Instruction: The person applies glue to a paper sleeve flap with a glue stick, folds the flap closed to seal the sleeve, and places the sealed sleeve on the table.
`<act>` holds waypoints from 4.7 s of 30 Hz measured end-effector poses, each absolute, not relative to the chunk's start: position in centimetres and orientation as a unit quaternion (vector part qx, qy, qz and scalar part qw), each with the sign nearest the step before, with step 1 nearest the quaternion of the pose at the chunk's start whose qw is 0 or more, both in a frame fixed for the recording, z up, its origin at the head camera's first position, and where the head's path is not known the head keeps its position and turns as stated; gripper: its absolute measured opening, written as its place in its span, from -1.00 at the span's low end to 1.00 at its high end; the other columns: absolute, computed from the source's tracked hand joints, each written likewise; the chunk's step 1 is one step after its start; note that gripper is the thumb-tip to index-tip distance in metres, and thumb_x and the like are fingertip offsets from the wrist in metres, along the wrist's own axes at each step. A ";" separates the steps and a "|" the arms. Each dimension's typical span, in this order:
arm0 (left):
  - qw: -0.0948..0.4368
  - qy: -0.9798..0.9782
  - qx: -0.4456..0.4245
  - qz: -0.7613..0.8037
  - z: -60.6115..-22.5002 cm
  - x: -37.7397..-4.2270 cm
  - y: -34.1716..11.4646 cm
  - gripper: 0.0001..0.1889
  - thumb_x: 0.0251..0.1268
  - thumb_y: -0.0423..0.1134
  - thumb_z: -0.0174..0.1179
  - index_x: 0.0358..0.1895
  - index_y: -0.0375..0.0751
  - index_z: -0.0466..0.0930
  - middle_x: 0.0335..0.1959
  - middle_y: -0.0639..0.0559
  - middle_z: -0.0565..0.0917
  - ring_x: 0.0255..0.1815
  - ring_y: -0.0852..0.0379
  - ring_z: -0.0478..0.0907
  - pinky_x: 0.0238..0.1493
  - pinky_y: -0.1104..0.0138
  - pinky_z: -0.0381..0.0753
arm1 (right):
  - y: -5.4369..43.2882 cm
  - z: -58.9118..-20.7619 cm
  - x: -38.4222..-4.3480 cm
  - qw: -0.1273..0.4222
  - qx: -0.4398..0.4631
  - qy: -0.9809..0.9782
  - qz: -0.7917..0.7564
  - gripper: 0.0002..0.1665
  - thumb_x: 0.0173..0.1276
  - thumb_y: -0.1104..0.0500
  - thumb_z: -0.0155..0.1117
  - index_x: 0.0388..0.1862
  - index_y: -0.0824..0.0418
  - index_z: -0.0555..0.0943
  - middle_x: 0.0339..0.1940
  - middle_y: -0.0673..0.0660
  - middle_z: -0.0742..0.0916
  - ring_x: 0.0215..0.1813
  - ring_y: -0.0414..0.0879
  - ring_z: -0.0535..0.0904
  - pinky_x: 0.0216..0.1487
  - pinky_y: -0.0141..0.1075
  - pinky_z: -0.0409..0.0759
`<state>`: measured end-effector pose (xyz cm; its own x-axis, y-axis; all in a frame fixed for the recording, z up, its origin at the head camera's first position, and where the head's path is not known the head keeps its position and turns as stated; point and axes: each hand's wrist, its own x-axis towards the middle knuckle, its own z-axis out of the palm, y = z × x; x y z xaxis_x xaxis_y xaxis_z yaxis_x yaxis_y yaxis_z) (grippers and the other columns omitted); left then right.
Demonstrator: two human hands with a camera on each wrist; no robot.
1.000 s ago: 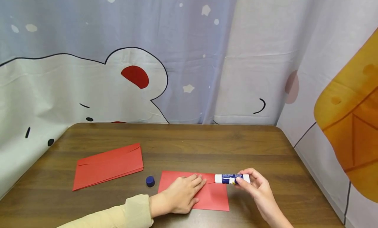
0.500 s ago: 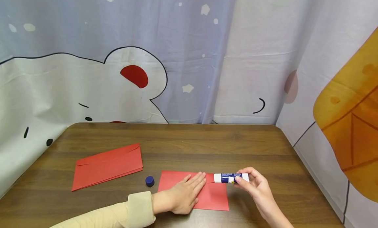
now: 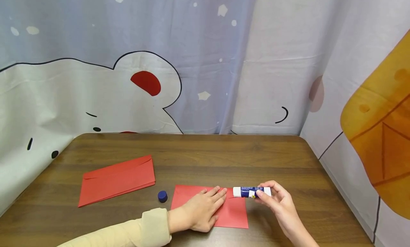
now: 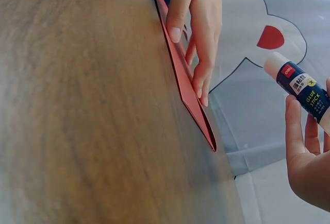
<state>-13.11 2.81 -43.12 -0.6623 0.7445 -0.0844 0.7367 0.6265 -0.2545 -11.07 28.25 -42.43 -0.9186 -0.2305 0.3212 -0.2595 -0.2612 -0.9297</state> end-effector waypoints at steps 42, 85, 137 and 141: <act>0.081 -0.849 -0.442 0.277 -43.5 -13.9 4.9 -0.31 0.32 0.29 -0.18 0.47 0.14 0.13 0.49 0.27 0.21 0.42 0.32 0.23 -0.18 0.48 0.45 | 29.3 -42.5 -10.7 0.027 0.166 -0.633 0.755 -0.64 0.41 0.51 -0.09 -0.10 0.16 0.56 -0.10 -0.04 0.62 -0.10 -0.29 0.60 -0.06 -0.36 0.64; 0.029 -0.884 -0.396 0.248 -43.5 -14.1 7.0 -0.38 0.38 0.21 -0.25 0.50 0.31 0.00 0.52 0.45 0.04 0.47 0.36 0.11 0.16 0.37 0.41 | 29.1 -42.9 -10.9 0.020 0.196 -0.613 0.765 -0.59 0.39 0.55 -0.13 -0.06 0.18 0.55 -0.09 -0.04 0.64 -0.10 -0.28 0.61 -0.07 -0.37 0.64; -0.088 -0.962 -0.252 0.056 -40.9 -12.2 -0.7 -0.27 0.18 0.18 0.20 0.35 -0.18 0.39 0.38 -0.08 0.41 0.41 0.06 0.34 0.39 0.21 0.30 | 30.0 -43.0 -10.5 0.043 0.174 -0.620 0.763 -0.61 0.39 0.54 -0.12 -0.10 0.18 0.57 -0.10 -0.02 0.62 -0.12 -0.28 0.61 -0.10 -0.36 0.65; -0.041 -0.959 -0.279 0.011 -40.8 -13.2 -1.6 -0.45 -0.06 0.12 0.42 0.02 -0.07 0.65 0.01 0.05 0.67 0.05 0.08 0.59 0.04 0.23 0.57 | 30.1 -42.8 -10.4 0.041 0.175 -0.623 0.762 -0.62 0.40 0.53 -0.12 -0.10 0.18 0.56 -0.10 -0.03 0.62 -0.12 -0.28 0.61 -0.09 -0.35 0.65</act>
